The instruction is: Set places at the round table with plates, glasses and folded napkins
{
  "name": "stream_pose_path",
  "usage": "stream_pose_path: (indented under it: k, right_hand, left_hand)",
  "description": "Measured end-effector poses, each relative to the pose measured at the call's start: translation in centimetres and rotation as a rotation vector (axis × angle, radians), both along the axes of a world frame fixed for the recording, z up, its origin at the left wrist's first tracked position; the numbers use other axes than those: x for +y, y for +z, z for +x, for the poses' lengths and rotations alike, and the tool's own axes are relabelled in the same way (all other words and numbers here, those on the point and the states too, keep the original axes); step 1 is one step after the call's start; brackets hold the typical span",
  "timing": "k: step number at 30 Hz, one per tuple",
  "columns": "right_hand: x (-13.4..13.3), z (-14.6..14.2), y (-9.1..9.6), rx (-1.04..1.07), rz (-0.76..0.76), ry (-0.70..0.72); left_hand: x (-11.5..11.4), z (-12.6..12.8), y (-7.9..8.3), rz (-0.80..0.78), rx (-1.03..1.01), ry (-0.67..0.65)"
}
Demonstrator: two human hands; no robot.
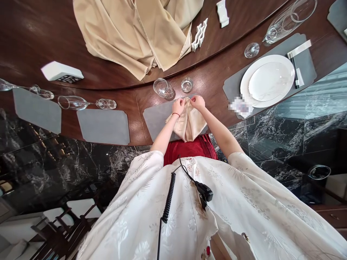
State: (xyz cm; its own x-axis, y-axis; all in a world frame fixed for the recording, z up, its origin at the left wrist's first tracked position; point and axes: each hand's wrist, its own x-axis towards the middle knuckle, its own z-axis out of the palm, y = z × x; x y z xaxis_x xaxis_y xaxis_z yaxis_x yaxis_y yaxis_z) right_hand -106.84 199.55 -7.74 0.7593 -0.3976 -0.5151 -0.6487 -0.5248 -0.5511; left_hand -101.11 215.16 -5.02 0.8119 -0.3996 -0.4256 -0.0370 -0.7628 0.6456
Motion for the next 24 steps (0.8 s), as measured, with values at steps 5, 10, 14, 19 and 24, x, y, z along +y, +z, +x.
stream_pose_path:
  k: [5, 10, 14, 19, 24]
  right_hand:
    - [0.0, -0.3, -0.9, -0.117, -0.001, 0.026]
    - [0.1, 0.2, -1.5, -0.189, -0.002, 0.055]
    - [0.2, 0.9, -1.5, -0.128, -0.004, 0.073]
    - [0.0, 1.4, -1.7, -0.119, -0.014, 0.058]
    - [-0.1, 1.3, -1.9, -0.179, -0.026, 0.079]
  left_hand:
    - [0.4, -0.1, 0.1, 0.023, -0.003, -0.109]
    - [0.2, 0.8, -0.8, 0.013, -0.070, -0.086]
    - [-0.6, 1.5, -1.9, 0.021, -0.056, -0.156]
    - [-0.7, 1.7, -2.7, 0.005, -0.038, -0.185]
    - [-0.7, 1.7, -2.6, 0.013, -0.041, -0.186]
